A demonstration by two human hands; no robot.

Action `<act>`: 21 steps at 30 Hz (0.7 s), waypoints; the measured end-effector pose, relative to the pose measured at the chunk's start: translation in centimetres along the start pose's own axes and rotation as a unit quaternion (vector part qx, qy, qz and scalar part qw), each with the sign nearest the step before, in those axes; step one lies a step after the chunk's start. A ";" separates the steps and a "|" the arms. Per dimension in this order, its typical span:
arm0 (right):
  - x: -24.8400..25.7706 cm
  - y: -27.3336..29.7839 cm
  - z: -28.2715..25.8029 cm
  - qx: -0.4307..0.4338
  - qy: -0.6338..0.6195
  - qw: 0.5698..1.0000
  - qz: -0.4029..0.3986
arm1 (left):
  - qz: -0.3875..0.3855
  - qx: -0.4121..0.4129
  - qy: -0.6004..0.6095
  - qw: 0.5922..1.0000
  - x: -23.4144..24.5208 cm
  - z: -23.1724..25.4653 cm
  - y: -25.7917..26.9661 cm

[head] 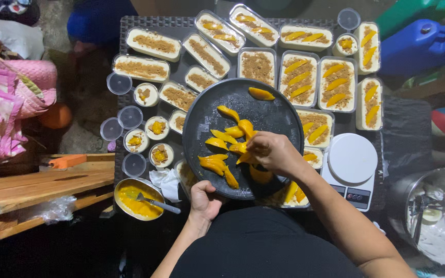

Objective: The person places sliced mango pieces by hand onto multiple rectangular dessert containers that already contain a white base and a brown crumb topping. The person repeatedly picks up mango slices from a black tray and arranges them on the desserts.

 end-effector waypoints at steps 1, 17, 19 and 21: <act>0.1 0.0 0.1 -0.006 0.021 1.000 0.000 | 0.005 0.003 -0.002 1.000 0.0 0.0 0.0; 2.9 -1.6 4.2 -0.164 -0.246 0.954 0.044 | 0.042 0.001 0.005 0.999 1.8 0.7 -1.1; 3.4 -2.5 4.1 -0.160 -0.210 0.963 0.051 | 0.035 0.002 0.013 0.999 2.1 0.9 -1.0; 4.5 -4.1 3.9 -0.157 -0.178 0.969 0.069 | 0.029 -0.005 0.015 0.999 2.7 1.2 -1.0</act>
Point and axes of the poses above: each hand's wrist, its own y-axis away from the middle knuckle, its own x-axis out of the back of the hand, z = x × y, the point moved 6 cm from there along -y, towards the middle knuckle, and after that the axes turned 2 degrees about x, right-handed, at the moved point
